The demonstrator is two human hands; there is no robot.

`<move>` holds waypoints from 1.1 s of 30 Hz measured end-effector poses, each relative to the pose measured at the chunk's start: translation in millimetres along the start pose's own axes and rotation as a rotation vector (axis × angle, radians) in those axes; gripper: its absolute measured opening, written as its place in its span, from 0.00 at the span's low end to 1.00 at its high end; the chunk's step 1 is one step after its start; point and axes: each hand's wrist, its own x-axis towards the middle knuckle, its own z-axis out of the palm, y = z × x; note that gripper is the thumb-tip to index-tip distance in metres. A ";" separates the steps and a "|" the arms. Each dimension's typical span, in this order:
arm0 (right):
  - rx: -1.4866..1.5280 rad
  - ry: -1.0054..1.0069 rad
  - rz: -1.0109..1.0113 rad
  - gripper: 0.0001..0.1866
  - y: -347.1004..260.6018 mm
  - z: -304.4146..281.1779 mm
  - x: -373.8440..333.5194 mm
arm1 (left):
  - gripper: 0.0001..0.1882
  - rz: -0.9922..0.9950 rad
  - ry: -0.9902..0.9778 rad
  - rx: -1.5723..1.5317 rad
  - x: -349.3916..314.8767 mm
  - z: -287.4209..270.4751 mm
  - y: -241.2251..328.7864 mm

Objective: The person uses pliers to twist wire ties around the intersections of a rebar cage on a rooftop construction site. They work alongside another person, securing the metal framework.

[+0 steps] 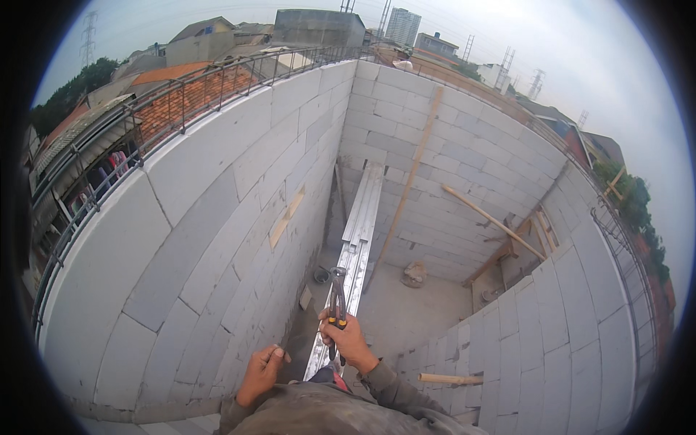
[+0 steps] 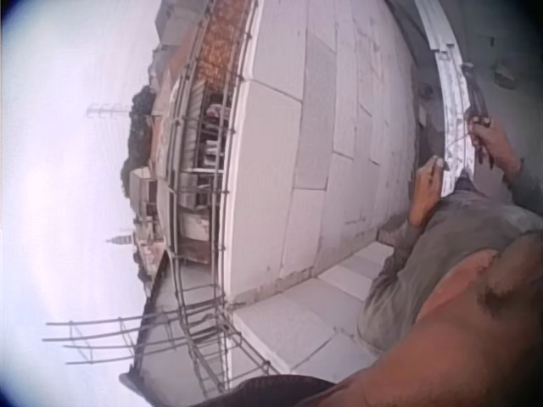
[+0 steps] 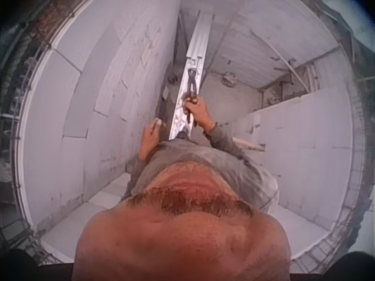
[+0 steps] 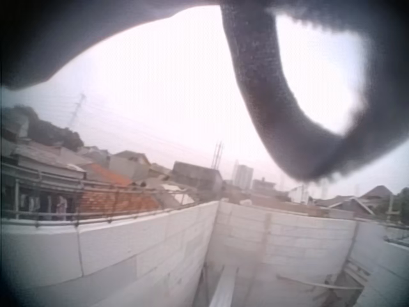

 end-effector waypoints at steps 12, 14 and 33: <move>0.133 0.091 0.053 0.11 5.9 -2.8 10.8 | 0.08 0.183 0.180 0.229 3.1 -12.4 13.7; 0.139 0.120 0.046 0.11 4.4 -8.4 8.8 | 0.07 0.208 0.122 0.200 7.9 -10.8 4.7; 0.393 0.164 0.170 0.09 23.9 -24.2 -23.1 | 0.30 -0.003 0.174 -0.581 43.5 14.9 5.2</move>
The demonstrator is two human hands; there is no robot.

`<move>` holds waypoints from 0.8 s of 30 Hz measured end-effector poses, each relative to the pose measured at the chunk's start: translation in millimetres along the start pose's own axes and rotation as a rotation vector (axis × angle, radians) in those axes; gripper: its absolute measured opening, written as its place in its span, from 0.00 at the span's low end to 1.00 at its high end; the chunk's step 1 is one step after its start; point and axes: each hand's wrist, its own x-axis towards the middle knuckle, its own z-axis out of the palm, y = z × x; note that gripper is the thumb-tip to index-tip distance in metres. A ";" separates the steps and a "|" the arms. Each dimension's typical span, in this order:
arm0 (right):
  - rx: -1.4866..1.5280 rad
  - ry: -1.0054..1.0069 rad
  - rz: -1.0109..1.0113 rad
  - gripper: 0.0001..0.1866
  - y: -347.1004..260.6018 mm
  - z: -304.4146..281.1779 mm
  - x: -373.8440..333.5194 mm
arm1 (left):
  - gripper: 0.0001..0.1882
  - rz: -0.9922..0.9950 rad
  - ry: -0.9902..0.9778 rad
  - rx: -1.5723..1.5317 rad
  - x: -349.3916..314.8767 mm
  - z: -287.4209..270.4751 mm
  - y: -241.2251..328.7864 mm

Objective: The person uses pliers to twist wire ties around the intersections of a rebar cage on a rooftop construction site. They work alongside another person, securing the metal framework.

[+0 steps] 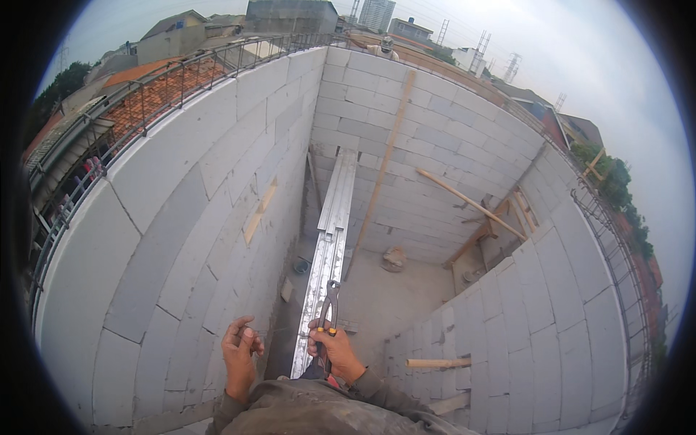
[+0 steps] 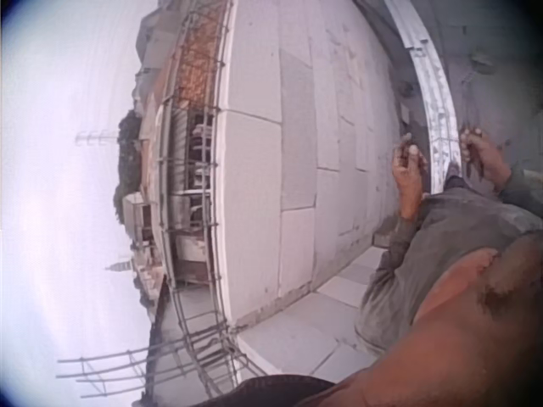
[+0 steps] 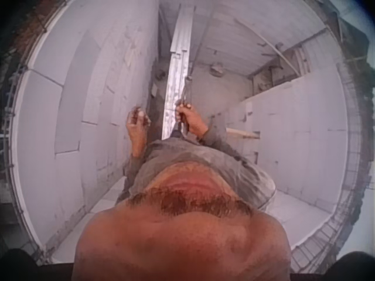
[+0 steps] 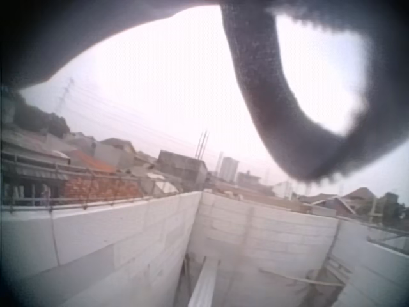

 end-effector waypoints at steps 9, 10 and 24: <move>0.141 -0.032 -0.064 0.11 -9.8 -1.2 11.0 | 0.41 0.051 -0.311 0.011 -13.6 -8.6 11.6; 0.107 -0.061 -0.042 0.11 -10.7 0.3 12.5 | 0.42 0.079 -0.285 0.021 -15.1 -5.0 13.0; 0.025 -0.238 0.112 0.10 10.5 29.6 18.1 | 0.58 0.425 -0.001 -0.094 -5.7 -14.5 18.1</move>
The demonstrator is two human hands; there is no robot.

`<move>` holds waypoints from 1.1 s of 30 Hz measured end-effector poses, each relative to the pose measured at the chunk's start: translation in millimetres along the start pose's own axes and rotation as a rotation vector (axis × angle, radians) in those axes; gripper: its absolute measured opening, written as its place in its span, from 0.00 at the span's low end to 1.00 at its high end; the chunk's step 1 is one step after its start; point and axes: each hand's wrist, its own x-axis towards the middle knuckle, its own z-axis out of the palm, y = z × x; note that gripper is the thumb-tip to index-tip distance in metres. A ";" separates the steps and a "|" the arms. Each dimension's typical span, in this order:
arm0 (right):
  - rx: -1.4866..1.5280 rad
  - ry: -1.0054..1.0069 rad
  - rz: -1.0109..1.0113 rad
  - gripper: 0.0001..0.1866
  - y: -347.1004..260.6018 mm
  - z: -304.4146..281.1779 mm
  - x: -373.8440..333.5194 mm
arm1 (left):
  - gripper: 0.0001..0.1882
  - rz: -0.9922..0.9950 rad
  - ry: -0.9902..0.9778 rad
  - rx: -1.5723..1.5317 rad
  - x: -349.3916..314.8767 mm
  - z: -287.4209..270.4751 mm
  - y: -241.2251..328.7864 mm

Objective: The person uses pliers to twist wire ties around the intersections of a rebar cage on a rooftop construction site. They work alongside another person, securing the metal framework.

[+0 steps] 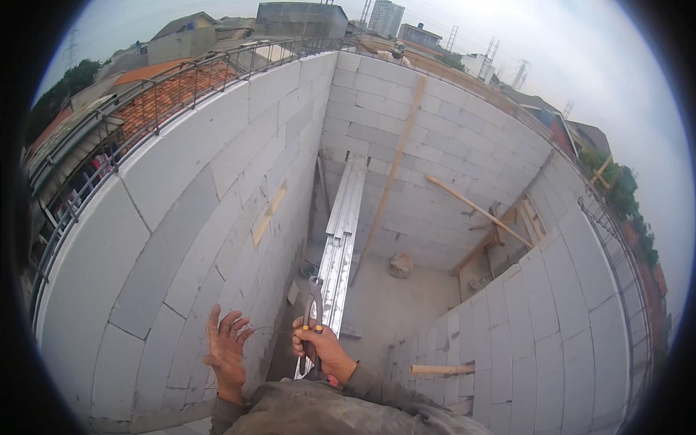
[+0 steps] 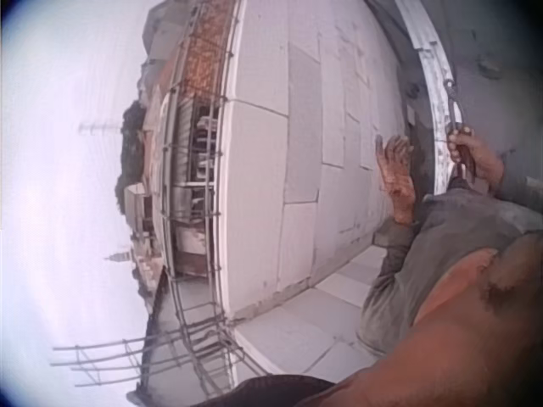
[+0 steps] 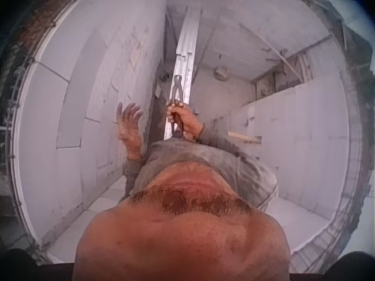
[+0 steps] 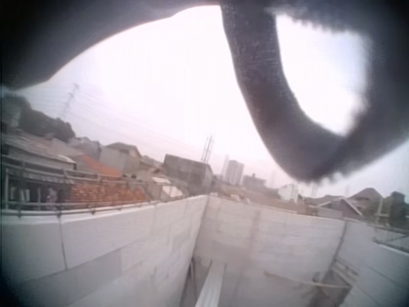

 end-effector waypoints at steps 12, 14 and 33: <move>-0.380 -0.181 0.097 0.12 19.1 3.6 -12.5 | 0.27 -0.422 0.481 -0.407 25.1 -12.3 4.9; -0.485 -0.222 0.046 0.12 15.8 3.2 -7.7 | 0.30 -0.475 0.502 -0.534 27.6 -16.5 6.1; -0.748 -0.270 0.064 0.12 24.3 6.2 -7.4 | 0.37 -0.219 0.319 -0.501 15.6 -0.7 10.0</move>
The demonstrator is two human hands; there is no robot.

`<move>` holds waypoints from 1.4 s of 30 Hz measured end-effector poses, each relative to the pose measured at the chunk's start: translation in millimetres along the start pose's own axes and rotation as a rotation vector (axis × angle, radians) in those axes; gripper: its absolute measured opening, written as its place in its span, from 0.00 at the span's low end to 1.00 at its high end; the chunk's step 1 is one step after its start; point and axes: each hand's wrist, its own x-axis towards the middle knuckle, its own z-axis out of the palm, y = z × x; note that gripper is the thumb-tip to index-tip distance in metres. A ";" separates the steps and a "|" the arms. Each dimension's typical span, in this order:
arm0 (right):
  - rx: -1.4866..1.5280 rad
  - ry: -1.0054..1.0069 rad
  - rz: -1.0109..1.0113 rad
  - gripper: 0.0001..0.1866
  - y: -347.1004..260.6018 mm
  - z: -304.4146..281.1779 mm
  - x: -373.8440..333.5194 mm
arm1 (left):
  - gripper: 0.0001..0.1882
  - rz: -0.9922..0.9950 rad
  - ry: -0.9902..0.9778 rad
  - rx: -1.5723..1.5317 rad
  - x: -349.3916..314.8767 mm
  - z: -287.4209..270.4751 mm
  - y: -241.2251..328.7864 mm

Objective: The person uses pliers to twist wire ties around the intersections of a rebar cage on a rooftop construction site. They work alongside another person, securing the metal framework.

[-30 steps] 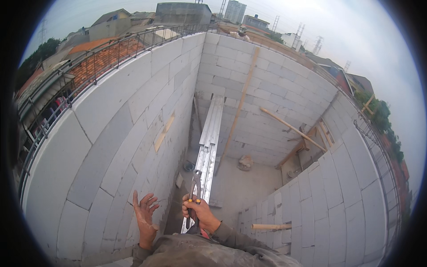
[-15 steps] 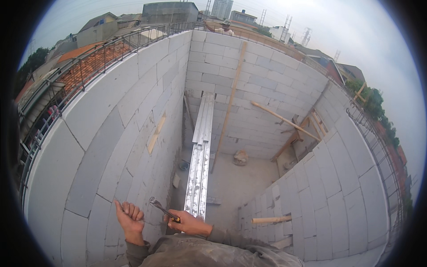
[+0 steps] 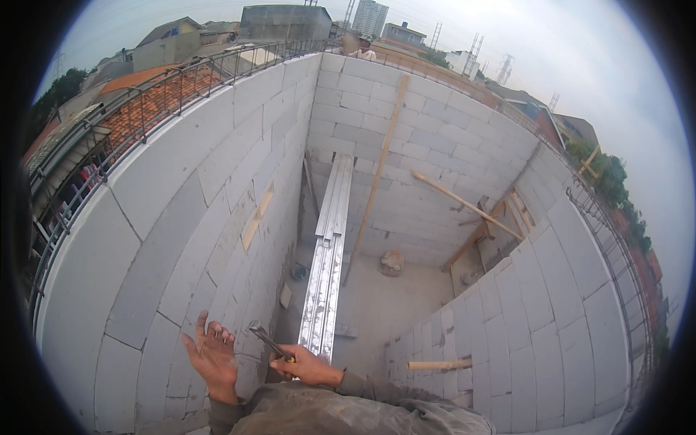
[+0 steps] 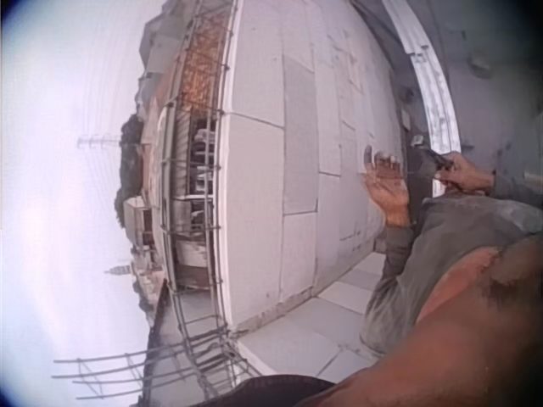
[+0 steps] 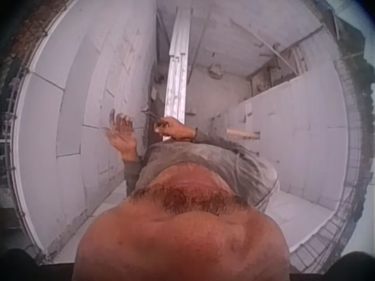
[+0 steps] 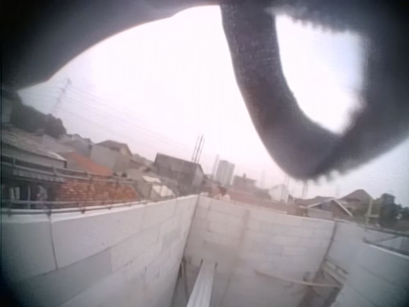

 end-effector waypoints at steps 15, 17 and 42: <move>0.572 0.079 0.052 0.09 -16.8 -6.7 -14.4 | 0.32 0.040 -0.303 0.283 3.8 -38.6 -8.1; 0.577 0.101 0.021 0.09 -20.0 -9.9 -15.6 | 0.36 0.009 -0.327 0.300 4.7 -42.0 -7.7; 0.578 0.079 0.035 0.09 -13.7 -12.5 -26.7 | 0.23 -0.053 -0.192 0.442 -2.6 -31.9 -21.3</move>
